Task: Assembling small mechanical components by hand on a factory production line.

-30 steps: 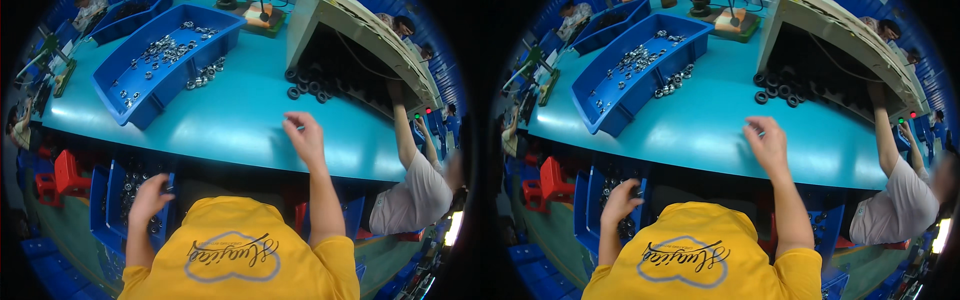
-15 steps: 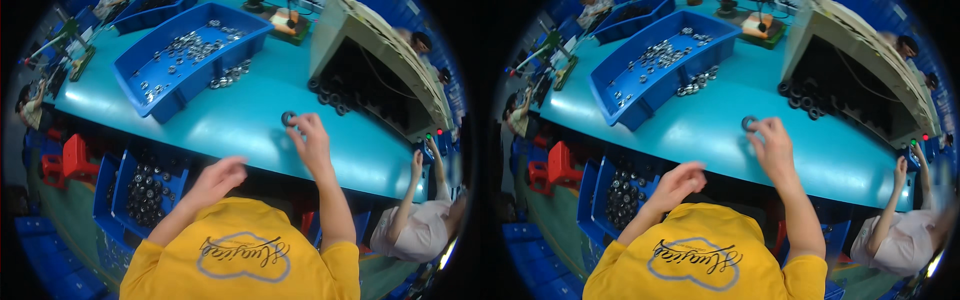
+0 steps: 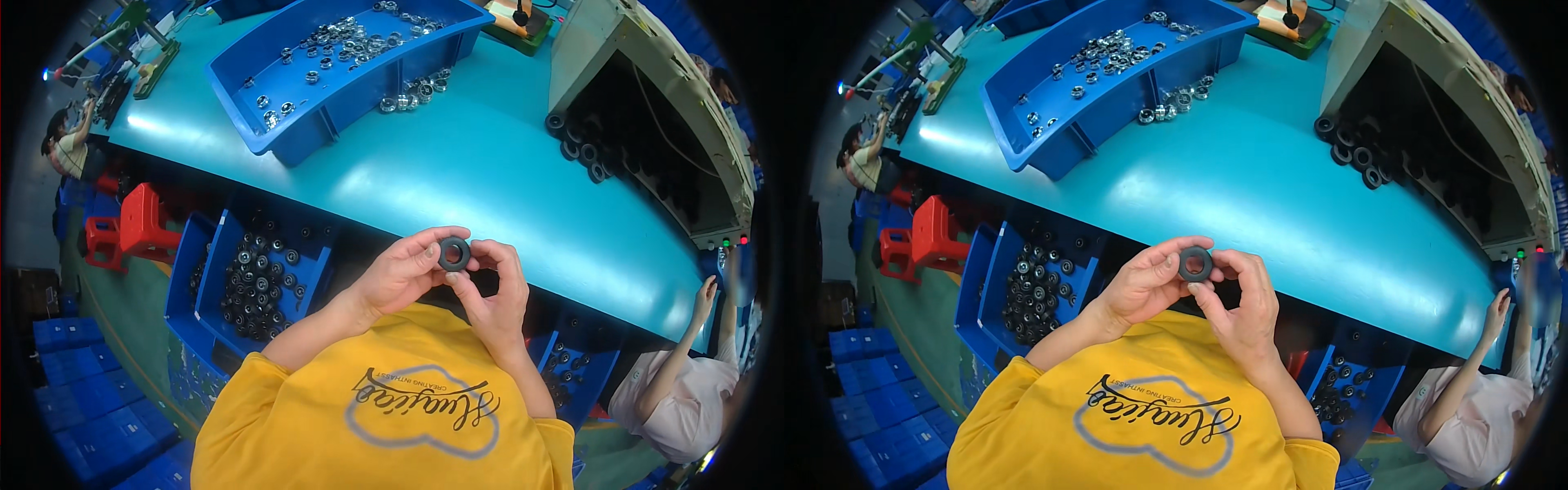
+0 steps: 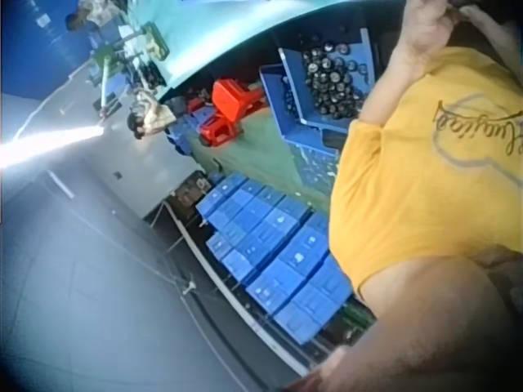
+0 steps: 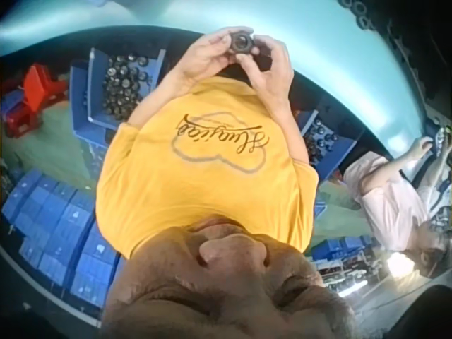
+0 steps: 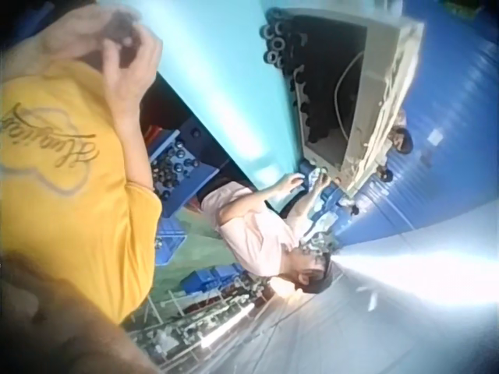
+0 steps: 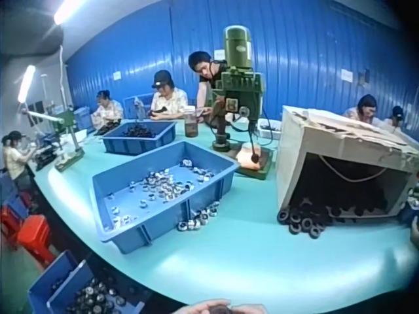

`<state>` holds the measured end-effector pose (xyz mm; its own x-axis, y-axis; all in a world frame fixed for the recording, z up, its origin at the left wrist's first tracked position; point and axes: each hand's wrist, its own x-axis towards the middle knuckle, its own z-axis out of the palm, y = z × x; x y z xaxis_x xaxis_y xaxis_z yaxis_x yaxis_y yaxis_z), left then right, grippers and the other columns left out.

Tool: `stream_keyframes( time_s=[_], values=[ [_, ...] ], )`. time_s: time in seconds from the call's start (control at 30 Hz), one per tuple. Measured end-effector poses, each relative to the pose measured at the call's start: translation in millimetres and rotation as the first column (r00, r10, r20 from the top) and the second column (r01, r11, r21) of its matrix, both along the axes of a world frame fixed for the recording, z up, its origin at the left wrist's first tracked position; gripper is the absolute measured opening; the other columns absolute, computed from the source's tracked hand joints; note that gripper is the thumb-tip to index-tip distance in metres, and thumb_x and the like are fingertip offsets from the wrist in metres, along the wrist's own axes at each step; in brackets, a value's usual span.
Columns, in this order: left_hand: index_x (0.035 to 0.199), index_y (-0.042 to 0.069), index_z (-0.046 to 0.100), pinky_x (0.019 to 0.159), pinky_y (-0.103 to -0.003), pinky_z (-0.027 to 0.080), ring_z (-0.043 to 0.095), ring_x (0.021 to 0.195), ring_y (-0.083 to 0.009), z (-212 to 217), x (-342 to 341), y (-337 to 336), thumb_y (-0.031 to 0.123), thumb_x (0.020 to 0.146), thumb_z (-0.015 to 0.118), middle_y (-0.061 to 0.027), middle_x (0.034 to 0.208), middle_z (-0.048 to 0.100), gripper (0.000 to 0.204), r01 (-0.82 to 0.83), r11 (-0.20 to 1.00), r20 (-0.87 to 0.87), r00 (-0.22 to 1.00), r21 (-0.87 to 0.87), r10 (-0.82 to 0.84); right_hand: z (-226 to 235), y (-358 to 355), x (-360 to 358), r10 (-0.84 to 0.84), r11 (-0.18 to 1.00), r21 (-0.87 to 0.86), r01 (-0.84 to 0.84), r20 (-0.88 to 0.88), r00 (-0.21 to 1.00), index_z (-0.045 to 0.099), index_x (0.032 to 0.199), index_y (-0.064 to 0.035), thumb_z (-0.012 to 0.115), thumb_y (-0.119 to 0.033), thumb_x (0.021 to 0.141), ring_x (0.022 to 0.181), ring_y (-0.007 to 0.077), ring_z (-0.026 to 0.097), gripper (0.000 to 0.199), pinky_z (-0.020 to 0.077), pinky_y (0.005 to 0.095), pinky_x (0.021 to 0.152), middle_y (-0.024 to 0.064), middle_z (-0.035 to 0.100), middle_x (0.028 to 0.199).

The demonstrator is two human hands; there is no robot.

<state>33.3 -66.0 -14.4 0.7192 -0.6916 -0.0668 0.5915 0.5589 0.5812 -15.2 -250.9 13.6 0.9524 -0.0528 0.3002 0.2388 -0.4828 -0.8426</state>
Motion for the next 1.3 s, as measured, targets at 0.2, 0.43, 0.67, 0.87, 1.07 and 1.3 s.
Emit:
stream_keyframes(
  time_s=[0.2, 0.43, 0.67, 0.87, 1.07, 1.3],
  values=[
    [0.155, 0.000, 0.041, 0.108, -0.043, 0.051, 0.059, 0.131, -0.0291, -3.3, 1.7, 0.0, 0.031, 0.110, 0.054, -0.0167, 0.133, 0.063, 0.055, 0.016, 1.000, 0.017, 1.000, 0.005, -0.017, -11.6, 0.2, -2.2, 0.001, 0.985, 0.171, 0.013, -0.085, 0.996, 0.063, 0.123, -0.0029, 0.085, -0.005, 0.081, 0.097, 0.0222, 0.071, 0.047, 0.0582, 0.0340, 0.085, 0.0113, 0.067, 0.111],
    [0.150, 0.002, 0.048, 0.105, -0.040, 0.052, 0.063, 0.124, -0.0252, -10.3, 0.3, 1.5, 0.024, 0.104, 0.066, -0.0148, 0.132, 0.063, 0.054, -0.021, 1.000, -0.032, 0.999, 0.010, 0.021, -12.7, -0.7, -2.6, 0.039, 0.981, 0.194, -0.018, -0.104, 0.994, 0.062, 0.127, -0.0026, 0.084, -0.003, 0.083, 0.097, 0.0190, 0.070, 0.049, 0.0582, 0.0324, 0.088, 0.0101, 0.066, 0.114],
    [0.133, 0.000, 0.061, 0.089, -0.028, 0.055, 0.066, 0.103, -0.0143, 14.2, -0.7, 1.4, 0.007, 0.081, 0.090, -0.0051, 0.113, 0.063, 0.060, -0.503, 0.629, 0.639, 0.769, 0.592, 0.014, -18.9, -6.9, -1.5, 0.346, 0.570, 0.817, 0.090, -0.338, 0.875, 0.057, 0.135, 0.0020, 0.070, -0.003, 0.098, 0.107, 0.0143, 0.065, 0.039, 0.0559, 0.0306, 0.094, 0.0080, 0.065, 0.118],
    [0.130, 0.003, 0.065, 0.086, -0.029, 0.055, 0.066, 0.097, -0.0134, 19.9, -4.1, 0.6, 0.009, 0.078, 0.092, -0.0047, 0.112, 0.061, 0.059, -0.518, 0.613, 0.697, 0.713, 0.596, -0.076, -29.4, -5.5, -2.7, 0.327, 0.591, 0.796, 0.132, -0.385, 0.863, 0.058, 0.135, 0.0025, 0.066, -0.007, 0.102, 0.106, 0.0153, 0.067, 0.034, 0.0574, 0.0318, 0.094, 0.0094, 0.067, 0.118],
    [0.135, 0.000, 0.062, 0.089, -0.030, 0.056, 0.066, 0.103, -0.0141, 11.2, -6.3, 0.3, 0.005, 0.082, 0.089, -0.0051, 0.114, 0.060, 0.060, -0.412, 0.725, 0.585, 0.811, 0.552, 0.016, -25.8, -5.1, -2.5, 0.342, 0.491, 0.852, 0.182, -0.381, 0.859, 0.059, 0.133, 0.0035, 0.066, -0.007, 0.103, 0.105, 0.0160, 0.068, 0.033, 0.0593, 0.0320, 0.091, 0.0105, 0.069, 0.117],
    [0.137, -0.002, 0.060, 0.095, -0.032, 0.058, 0.066, 0.110, -0.0156, 6.8, -7.0, -0.7, -0.002, 0.087, 0.081, -0.0050, 0.116, 0.060, 0.054, -0.335, 0.794, 0.481, 0.875, 0.508, 0.061, -21.1, -4.1, -2.5, 0.362, 0.447, 0.877, 0.177, -0.358, 0.861, 0.058, 0.132, 0.0036, 0.068, -0.008, 0.102, 0.102, 0.0170, 0.070, 0.034, 0.0611, 0.0321, 0.089, 0.0120, 0.070, 0.116]
  ],
)
